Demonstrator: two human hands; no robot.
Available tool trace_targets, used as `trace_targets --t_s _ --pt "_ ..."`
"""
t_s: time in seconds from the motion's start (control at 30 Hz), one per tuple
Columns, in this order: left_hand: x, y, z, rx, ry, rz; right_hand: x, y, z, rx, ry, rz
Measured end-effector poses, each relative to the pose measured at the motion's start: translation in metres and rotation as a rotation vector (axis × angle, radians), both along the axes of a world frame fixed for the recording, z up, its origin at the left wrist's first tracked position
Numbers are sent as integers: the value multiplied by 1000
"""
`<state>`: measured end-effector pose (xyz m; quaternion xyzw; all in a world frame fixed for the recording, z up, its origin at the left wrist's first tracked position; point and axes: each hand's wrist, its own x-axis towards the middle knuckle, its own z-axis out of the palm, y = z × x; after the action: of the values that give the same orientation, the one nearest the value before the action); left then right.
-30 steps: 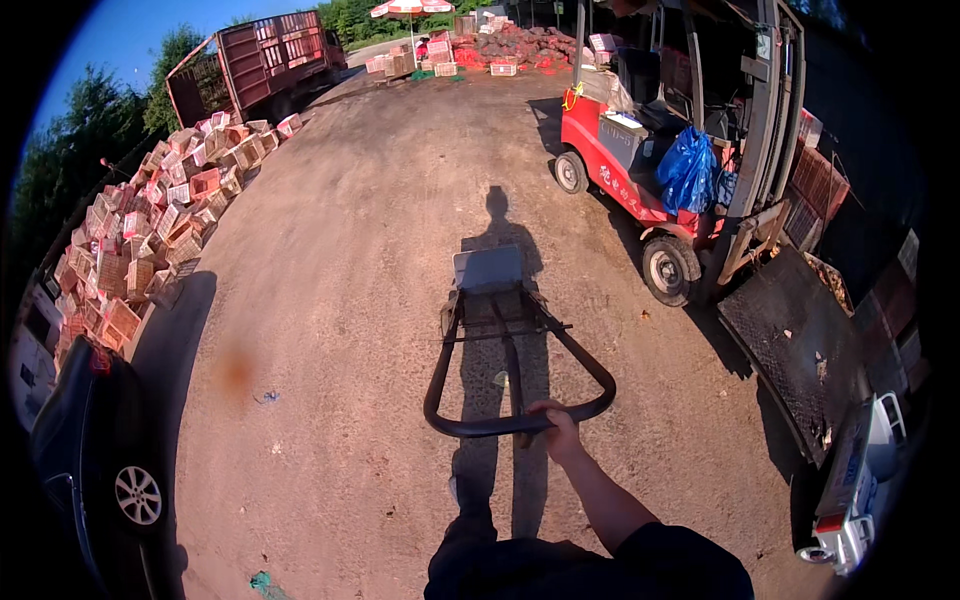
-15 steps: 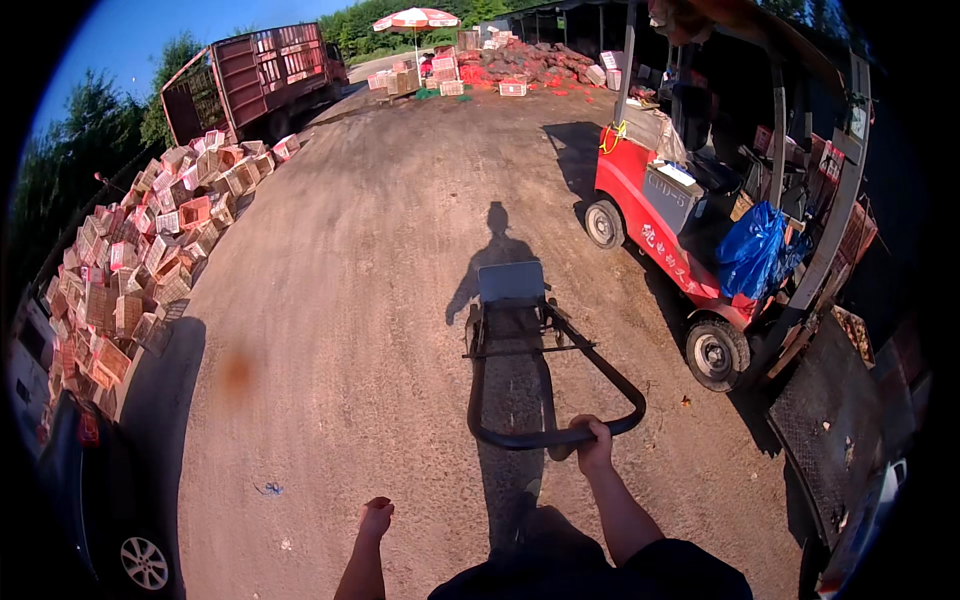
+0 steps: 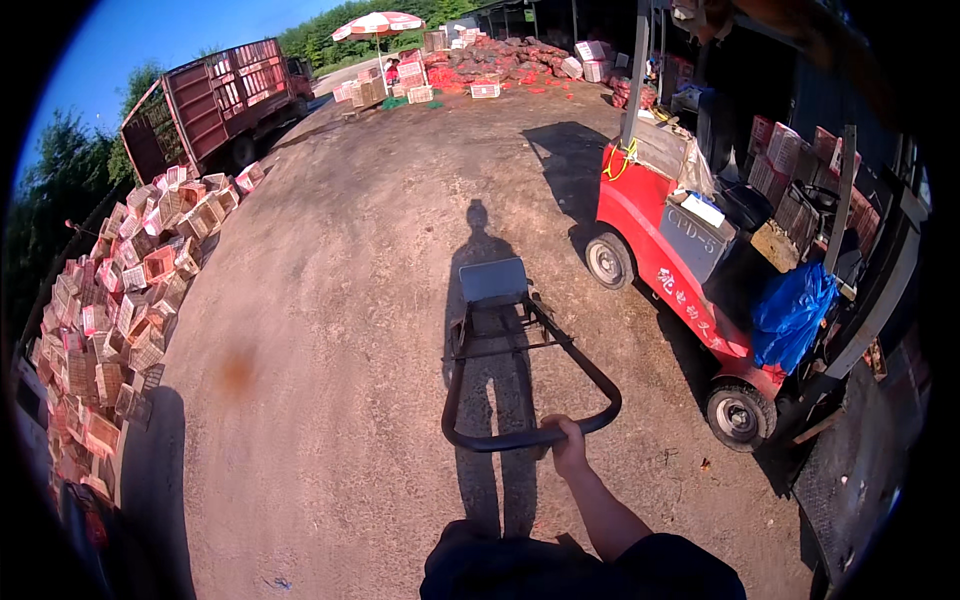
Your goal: The person moves a mesh bag filled with red peppers onto a hand truck and transports it across an outdoor agricultural storage area.
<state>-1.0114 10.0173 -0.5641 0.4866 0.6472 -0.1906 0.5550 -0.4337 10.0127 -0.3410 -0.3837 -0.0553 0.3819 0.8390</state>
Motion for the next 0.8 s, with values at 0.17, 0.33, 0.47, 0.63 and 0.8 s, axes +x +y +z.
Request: trace_targets --t_s 0.17,0.33,0.47,0.63,0.8 --pt "124 115 -12 -29 -12 25 82 120 6 16 -86 62" --pt "238 303 -41 27 -5 77 171 233 16 18 -43 135" --pt "389 495 27 336 -218 57 252 315 30 -30 -110 -5" --pt "507 652 104 596 -595 196 341 423 24 -7 -162 -83" --pt "580 723 76 474 -460 100 459 503 22 -33 -144 -197"
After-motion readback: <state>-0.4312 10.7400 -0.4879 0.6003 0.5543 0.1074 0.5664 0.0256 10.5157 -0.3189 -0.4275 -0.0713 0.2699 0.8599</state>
